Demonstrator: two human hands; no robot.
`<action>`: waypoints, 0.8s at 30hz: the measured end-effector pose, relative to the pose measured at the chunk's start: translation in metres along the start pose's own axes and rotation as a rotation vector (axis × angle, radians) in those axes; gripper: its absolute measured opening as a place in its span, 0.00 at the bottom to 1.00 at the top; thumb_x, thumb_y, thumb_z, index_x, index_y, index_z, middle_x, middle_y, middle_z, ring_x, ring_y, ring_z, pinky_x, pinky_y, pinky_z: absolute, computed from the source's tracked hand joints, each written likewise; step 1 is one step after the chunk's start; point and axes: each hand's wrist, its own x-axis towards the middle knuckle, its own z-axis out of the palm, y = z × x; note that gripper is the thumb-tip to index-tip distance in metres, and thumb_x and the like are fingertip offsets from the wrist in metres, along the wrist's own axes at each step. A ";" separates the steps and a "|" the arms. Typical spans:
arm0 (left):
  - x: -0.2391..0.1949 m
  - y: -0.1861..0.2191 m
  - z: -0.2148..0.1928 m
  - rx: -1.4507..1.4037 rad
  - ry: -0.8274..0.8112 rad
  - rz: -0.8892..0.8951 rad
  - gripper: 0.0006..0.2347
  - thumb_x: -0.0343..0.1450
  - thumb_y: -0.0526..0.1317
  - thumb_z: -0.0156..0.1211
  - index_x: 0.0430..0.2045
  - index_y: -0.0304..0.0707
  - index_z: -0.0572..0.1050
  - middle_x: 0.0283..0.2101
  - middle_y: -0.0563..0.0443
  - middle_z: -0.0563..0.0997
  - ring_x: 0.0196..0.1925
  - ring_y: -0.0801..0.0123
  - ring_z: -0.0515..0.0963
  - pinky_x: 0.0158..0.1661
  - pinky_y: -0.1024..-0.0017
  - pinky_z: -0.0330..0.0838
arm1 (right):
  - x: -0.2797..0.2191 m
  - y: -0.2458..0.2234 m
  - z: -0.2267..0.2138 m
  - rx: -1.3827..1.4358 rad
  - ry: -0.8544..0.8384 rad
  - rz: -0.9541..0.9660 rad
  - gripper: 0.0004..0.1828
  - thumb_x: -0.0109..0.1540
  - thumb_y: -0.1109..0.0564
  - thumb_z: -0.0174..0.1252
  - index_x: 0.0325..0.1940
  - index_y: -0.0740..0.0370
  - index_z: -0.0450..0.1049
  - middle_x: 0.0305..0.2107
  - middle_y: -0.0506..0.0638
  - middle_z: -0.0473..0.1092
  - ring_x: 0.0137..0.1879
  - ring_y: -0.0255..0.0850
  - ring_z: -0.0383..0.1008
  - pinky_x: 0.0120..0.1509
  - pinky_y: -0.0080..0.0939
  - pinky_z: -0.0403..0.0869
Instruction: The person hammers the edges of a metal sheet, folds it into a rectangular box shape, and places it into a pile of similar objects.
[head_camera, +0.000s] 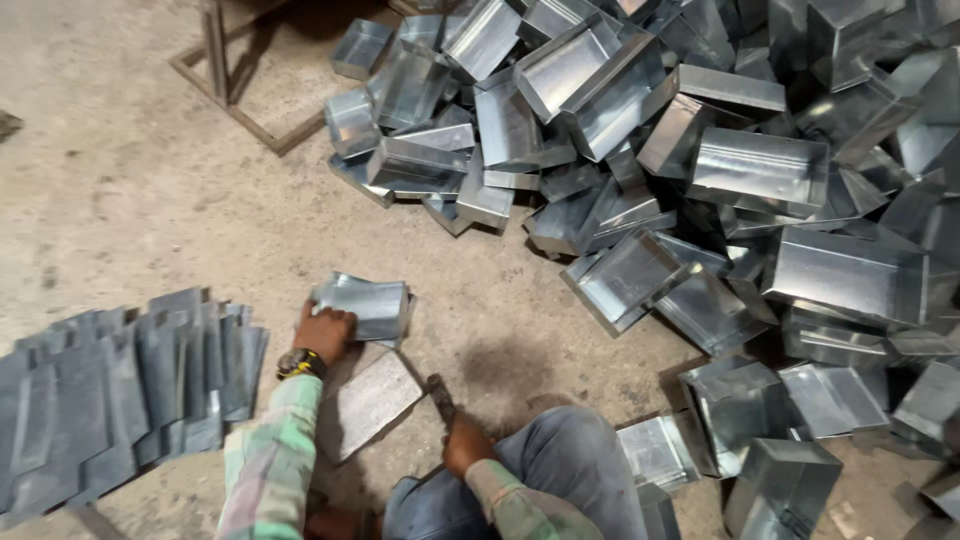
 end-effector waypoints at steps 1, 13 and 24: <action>-0.006 0.010 -0.006 0.057 0.007 0.007 0.09 0.66 0.44 0.58 0.35 0.47 0.79 0.40 0.50 0.84 0.51 0.60 0.80 0.66 0.46 0.56 | 0.010 0.004 0.002 0.005 0.072 -0.046 0.23 0.64 0.53 0.53 0.63 0.58 0.65 0.54 0.64 0.72 0.62 0.62 0.70 0.68 0.64 0.64; -0.135 0.137 0.006 -0.068 0.120 -0.069 0.07 0.68 0.36 0.57 0.37 0.36 0.74 0.38 0.45 0.80 0.43 0.54 0.79 0.35 0.58 0.77 | 0.015 0.021 -0.001 -0.075 0.055 -0.063 0.22 0.64 0.45 0.56 0.59 0.57 0.69 0.48 0.67 0.74 0.57 0.65 0.74 0.61 0.59 0.72; -0.128 0.104 0.004 -0.254 0.412 -0.590 0.39 0.73 0.63 0.42 0.68 0.22 0.55 0.75 0.27 0.50 0.77 0.37 0.45 0.70 0.40 0.35 | -0.046 -0.012 -0.049 0.136 0.525 -0.524 0.22 0.69 0.46 0.55 0.65 0.57 0.70 0.40 0.66 0.77 0.43 0.63 0.76 0.42 0.57 0.73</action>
